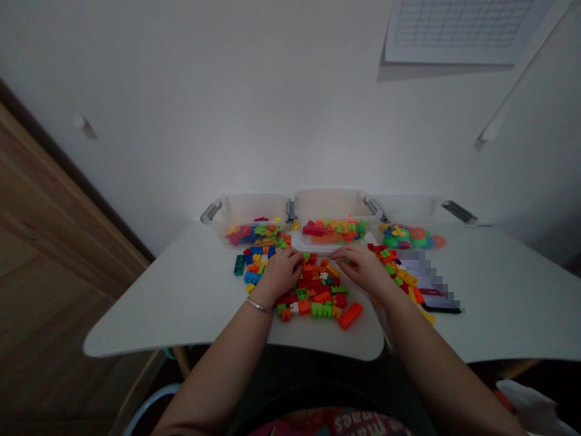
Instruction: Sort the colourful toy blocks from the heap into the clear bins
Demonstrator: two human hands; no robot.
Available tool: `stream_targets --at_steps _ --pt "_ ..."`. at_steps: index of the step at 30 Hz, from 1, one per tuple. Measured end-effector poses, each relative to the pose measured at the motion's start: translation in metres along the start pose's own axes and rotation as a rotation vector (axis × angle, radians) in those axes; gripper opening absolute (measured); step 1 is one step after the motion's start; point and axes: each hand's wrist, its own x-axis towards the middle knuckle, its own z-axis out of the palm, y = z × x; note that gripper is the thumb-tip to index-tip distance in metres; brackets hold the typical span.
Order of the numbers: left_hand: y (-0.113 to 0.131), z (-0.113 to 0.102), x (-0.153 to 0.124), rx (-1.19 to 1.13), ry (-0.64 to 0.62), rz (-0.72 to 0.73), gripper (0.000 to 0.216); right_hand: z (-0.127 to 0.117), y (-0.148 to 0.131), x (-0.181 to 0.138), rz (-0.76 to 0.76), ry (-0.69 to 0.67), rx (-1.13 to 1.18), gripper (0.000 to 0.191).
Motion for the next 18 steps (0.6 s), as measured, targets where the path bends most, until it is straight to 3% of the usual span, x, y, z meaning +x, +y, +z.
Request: stream_targets --at_steps 6,18 --pt "0.001 -0.002 0.001 -0.006 -0.018 -0.009 0.022 0.013 0.01 -0.013 0.042 -0.191 -0.065 0.015" --pt "0.0 -0.001 -0.001 -0.02 -0.003 -0.01 0.021 0.005 0.016 -0.018 0.19 -0.087 -0.403 0.017"
